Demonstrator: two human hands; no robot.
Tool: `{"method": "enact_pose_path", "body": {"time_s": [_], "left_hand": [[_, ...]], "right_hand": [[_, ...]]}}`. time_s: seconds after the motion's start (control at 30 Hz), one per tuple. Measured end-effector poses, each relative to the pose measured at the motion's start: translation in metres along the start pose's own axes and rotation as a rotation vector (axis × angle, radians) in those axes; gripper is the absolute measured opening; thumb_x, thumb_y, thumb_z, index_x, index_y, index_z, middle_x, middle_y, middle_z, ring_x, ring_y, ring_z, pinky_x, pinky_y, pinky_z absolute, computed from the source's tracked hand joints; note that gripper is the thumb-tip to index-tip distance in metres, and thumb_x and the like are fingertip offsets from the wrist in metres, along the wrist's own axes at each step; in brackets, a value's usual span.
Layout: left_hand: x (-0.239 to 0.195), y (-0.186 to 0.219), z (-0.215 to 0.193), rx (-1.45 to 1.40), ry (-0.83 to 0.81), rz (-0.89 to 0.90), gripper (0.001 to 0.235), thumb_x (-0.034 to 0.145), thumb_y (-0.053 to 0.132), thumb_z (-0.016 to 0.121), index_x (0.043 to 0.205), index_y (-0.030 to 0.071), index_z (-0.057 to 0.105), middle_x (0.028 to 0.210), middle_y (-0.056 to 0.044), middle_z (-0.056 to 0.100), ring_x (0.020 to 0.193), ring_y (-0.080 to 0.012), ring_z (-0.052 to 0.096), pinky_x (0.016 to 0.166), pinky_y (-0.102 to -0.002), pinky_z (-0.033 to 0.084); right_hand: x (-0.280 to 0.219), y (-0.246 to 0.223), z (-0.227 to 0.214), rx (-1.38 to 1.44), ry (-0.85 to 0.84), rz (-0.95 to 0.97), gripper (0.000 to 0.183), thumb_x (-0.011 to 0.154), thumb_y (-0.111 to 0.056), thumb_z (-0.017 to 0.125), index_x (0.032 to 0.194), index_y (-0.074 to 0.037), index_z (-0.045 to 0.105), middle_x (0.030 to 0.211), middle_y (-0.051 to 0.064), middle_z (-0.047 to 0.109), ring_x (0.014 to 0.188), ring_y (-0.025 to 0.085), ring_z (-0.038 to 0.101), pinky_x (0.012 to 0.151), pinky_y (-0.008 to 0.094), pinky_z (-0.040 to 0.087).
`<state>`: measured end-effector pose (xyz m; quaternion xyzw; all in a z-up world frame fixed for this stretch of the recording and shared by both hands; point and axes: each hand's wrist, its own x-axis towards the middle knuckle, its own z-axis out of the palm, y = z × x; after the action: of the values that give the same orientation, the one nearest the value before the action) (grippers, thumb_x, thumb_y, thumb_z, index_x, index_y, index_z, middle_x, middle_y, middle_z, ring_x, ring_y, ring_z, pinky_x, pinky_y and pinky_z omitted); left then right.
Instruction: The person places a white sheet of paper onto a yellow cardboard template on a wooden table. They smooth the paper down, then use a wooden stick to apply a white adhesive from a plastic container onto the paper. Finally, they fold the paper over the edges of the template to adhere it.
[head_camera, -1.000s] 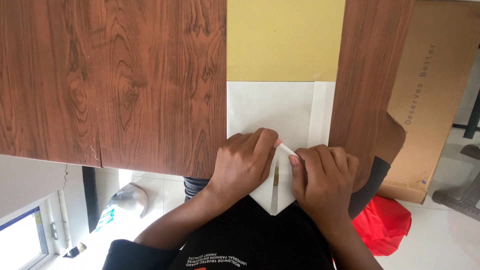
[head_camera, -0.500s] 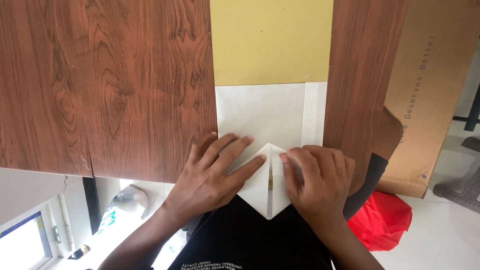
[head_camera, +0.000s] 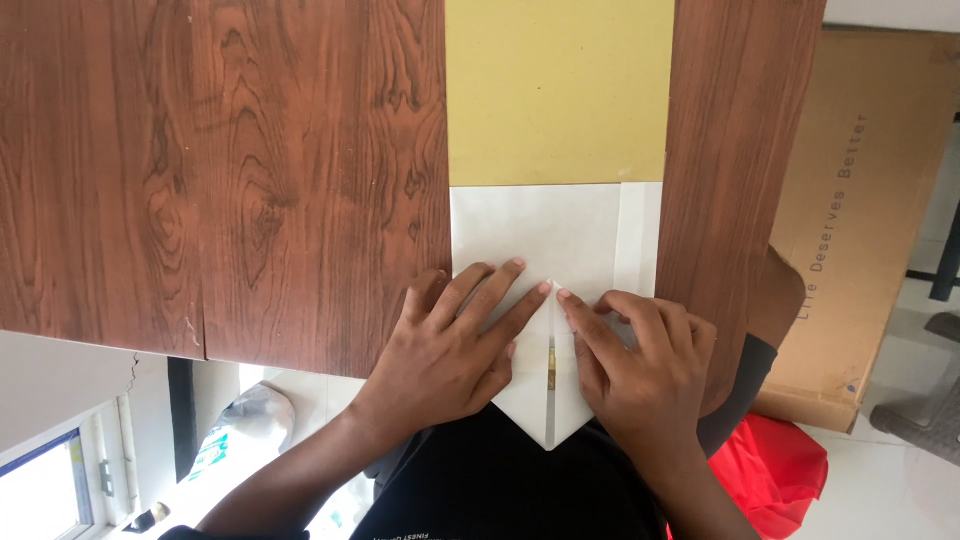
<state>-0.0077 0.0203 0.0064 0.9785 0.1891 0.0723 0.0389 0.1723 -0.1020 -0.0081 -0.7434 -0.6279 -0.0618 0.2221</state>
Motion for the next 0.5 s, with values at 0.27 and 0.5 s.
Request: {"method": "enact_pose_path", "body": {"time_s": [0.27,0.5], "left_hand": [[0.001,0.000,0.004,0.132,-0.067,0.047,0.063,0.096,0.038,0.044,0.157,0.022,0.044,0.157,-0.011,0.044,0.127,-0.0245,0.054,0.093,-0.046,0.046],[0.008,-0.005,0.002,0.182,-0.062,0.077,0.063,0.092,0.040,0.047,0.153,0.021,0.047,0.152,-0.010,0.049,0.120,-0.0233,0.055,0.084,-0.043,0.049]], "right_hand": [[0.001,0.001,-0.002,-0.025,-0.026,-0.026,0.028,0.097,-0.010,0.073,0.119,-0.026,0.078,0.102,-0.001,0.065,0.086,0.021,0.059,0.080,0.040,0.037],[0.006,0.019,-0.021,0.041,-0.210,-0.052,0.033,0.100,-0.041,0.061,0.126,-0.028,0.076,0.112,-0.003,0.064,0.104,0.024,0.058,0.089,0.046,0.036]]}}
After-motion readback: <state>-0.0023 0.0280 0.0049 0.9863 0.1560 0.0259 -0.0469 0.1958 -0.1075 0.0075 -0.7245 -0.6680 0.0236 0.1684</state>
